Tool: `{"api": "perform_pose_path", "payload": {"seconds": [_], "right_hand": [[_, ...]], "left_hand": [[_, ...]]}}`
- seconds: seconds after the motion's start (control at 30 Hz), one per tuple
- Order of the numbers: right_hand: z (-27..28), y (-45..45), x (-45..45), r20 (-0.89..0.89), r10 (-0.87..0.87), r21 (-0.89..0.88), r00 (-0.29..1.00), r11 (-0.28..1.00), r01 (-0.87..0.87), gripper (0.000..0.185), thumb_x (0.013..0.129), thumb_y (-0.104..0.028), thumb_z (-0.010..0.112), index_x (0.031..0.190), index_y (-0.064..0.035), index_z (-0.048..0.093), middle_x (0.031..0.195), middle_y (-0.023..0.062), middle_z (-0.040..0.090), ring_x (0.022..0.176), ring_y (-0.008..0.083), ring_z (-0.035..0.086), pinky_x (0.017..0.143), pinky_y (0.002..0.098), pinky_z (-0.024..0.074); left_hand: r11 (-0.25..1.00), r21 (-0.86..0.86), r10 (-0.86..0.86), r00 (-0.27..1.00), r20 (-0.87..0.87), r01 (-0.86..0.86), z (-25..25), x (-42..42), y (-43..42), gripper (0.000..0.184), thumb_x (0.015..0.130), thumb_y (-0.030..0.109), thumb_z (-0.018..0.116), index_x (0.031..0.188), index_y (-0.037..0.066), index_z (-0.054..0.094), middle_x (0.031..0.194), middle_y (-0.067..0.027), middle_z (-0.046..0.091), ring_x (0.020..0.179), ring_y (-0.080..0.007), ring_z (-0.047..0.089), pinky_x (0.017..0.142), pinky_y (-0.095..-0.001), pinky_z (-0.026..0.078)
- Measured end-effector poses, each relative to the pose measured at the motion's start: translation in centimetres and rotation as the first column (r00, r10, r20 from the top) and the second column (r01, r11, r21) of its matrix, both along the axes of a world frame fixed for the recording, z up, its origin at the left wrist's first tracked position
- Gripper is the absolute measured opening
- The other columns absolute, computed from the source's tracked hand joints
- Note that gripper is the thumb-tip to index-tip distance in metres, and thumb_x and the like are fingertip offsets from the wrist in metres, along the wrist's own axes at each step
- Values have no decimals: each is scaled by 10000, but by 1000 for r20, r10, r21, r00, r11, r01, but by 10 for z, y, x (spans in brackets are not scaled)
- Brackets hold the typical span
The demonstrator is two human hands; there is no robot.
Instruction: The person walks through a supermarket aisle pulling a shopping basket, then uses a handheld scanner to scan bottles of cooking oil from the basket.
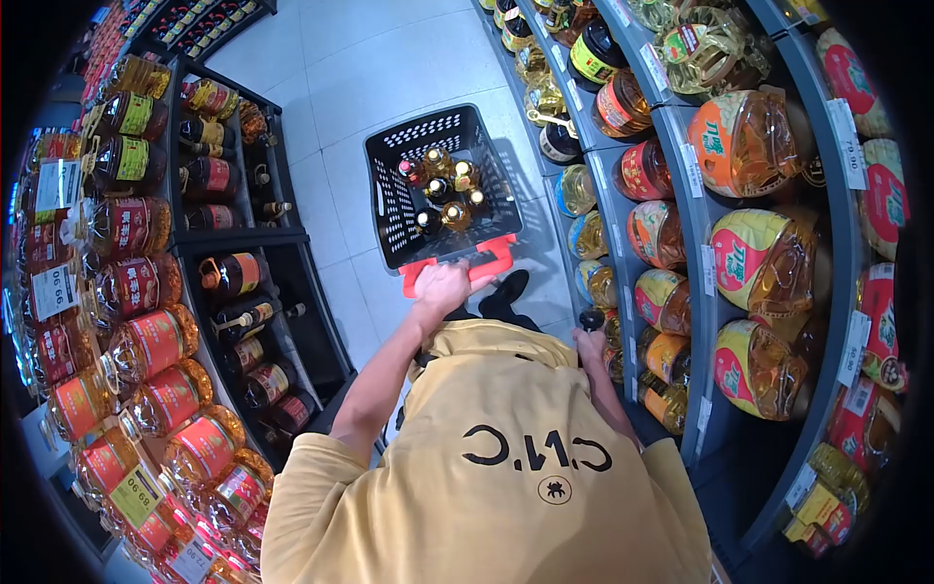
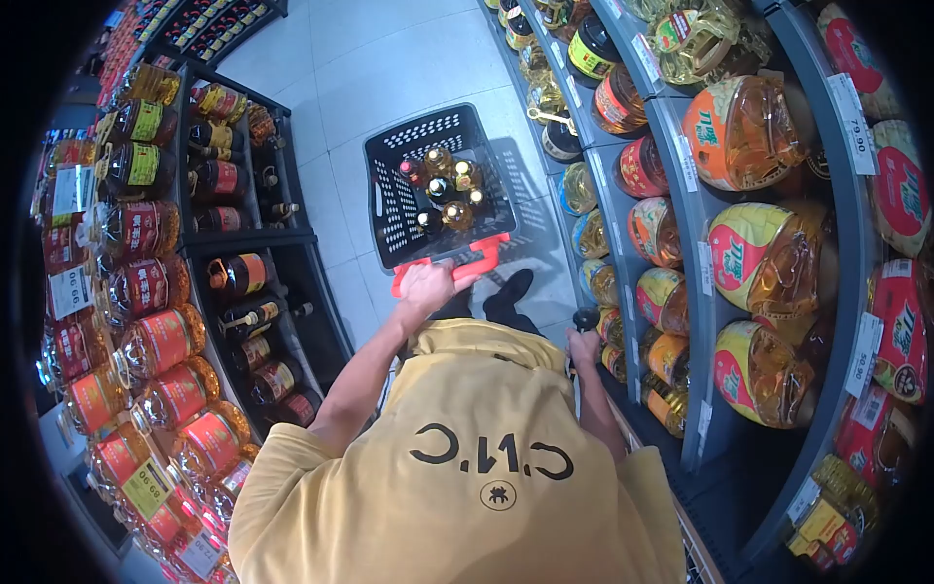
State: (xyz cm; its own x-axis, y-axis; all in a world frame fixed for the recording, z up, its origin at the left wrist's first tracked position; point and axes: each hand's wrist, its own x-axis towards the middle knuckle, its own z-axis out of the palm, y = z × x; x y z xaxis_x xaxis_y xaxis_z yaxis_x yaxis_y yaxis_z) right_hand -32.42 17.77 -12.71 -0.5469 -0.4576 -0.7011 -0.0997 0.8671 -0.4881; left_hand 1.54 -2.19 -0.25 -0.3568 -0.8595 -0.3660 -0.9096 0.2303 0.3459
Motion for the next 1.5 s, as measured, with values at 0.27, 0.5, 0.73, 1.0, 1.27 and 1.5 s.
{"api": "perform_pose_path", "payload": {"seconds": [0.27,0.5,0.73,1.0,1.27,1.5], "right_hand": [[-6,-19,-34,65,-13,82,998,997,7,251,789,-185,700,624,-70,548,559,29,542,424,141,517,383,301,394],[-12,-25,-33,88,17,143,996,989,-30,214,772,-169,714,705,-48,551,603,43,555,444,148,537,386,309,409],[-2,-41,-27,149,16,155,989,987,-39,239,768,-151,722,852,-20,539,607,49,539,449,165,549,387,321,428],[-15,-52,-30,163,4,83,987,996,-18,210,784,-157,711,688,-43,563,606,26,553,437,143,521,392,299,406],[16,-93,-2,66,36,209,997,977,-49,201,769,-198,723,693,-36,631,606,43,584,488,160,559,448,346,430],[36,-158,33,-82,266,245,961,940,-239,307,708,-289,751,738,5,666,621,57,638,563,213,624,575,370,489]], "left_hand": [[961,-275,8,1000,-11,-11,-4,-2,3,646,810,741,564,705,112,669,512,-93,596,456,-303,614,439,-402,494],[952,-305,-10,999,54,25,-8,0,-4,643,807,737,572,696,110,665,488,-75,570,442,-285,607,431,-396,493],[962,-274,6,999,47,8,-9,5,-22,665,806,744,565,706,94,664,515,-89,591,472,-305,621,457,-414,507],[977,-205,62,997,38,-53,3,11,-71,670,802,751,560,710,98,680,591,-124,656,549,-321,669,518,-429,535],[989,-137,49,998,-32,-53,-2,25,-126,721,826,766,514,806,67,690,614,-149,673,569,-323,683,542,-427,549],[986,-148,62,992,-110,-78,-12,42,-171,733,826,778,504,752,68,667,588,-159,655,562,-329,676,553,-426,546]]}}
